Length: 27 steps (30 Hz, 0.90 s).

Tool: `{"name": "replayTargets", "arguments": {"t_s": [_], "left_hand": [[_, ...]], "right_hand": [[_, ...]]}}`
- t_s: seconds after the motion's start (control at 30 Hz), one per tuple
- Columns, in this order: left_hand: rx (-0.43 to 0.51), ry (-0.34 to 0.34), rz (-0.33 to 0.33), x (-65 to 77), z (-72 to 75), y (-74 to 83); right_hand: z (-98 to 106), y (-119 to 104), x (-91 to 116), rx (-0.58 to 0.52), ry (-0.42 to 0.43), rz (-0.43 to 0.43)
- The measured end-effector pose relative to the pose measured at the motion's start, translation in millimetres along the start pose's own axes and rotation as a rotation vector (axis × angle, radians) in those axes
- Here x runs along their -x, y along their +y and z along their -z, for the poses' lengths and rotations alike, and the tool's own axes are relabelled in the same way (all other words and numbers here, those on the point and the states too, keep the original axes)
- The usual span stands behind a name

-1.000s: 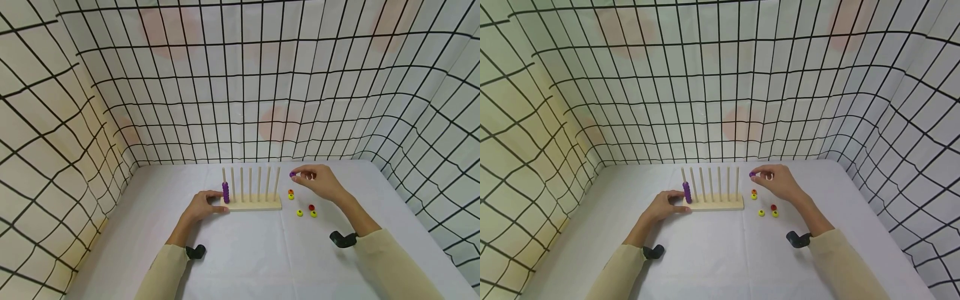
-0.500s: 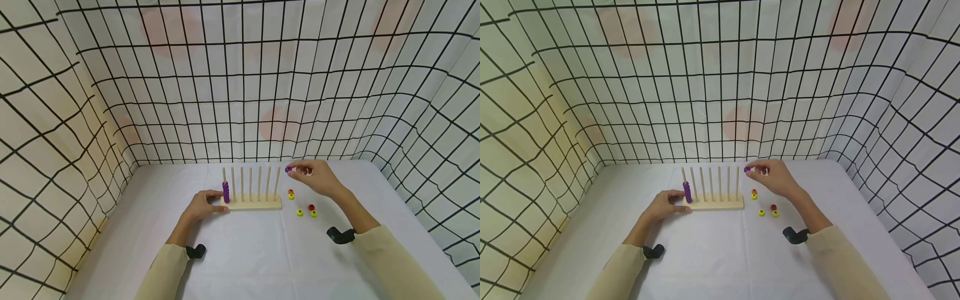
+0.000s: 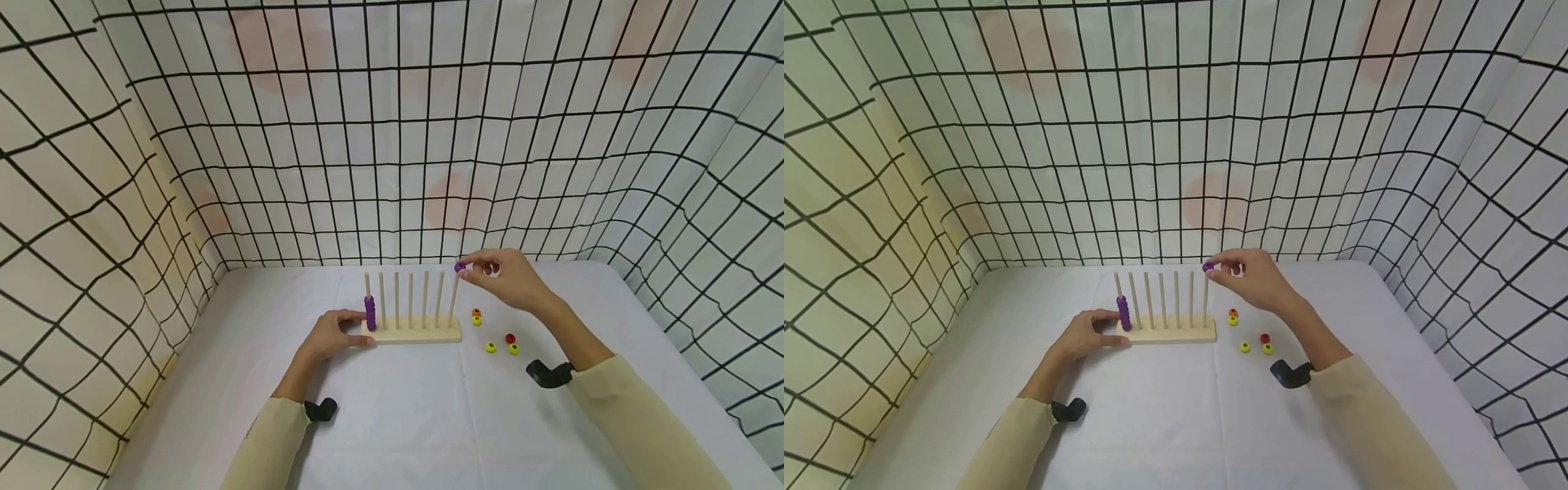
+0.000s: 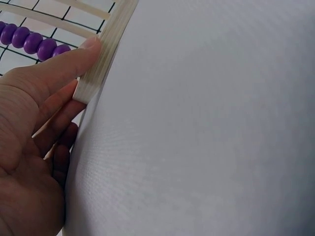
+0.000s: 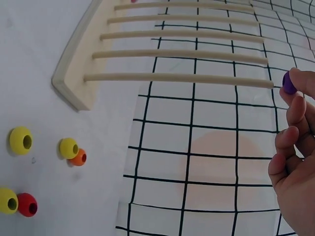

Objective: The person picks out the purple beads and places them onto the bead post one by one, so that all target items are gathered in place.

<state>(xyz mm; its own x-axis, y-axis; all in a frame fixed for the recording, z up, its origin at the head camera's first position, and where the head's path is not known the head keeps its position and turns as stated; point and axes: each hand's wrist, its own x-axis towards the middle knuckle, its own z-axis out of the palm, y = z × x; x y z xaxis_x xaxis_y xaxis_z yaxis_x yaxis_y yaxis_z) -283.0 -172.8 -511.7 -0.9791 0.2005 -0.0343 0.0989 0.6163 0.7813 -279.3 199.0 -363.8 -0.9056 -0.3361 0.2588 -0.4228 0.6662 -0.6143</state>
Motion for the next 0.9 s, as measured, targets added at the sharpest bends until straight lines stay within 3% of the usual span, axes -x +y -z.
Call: {"name": "replayTargets", "arguments": {"t_s": [0.43,0.9], "left_hand": [[0.001,0.002,0.015,-1.0,-0.6,-2.2],[-0.002,0.005,0.014,-3.0,-1.5,-3.2]], "right_hand": [[-5.5,-18.5,-14.0,-0.015,-0.004,0.077],[-17.7,-35.8,-30.1,-0.060,-0.028,0.097]]}}
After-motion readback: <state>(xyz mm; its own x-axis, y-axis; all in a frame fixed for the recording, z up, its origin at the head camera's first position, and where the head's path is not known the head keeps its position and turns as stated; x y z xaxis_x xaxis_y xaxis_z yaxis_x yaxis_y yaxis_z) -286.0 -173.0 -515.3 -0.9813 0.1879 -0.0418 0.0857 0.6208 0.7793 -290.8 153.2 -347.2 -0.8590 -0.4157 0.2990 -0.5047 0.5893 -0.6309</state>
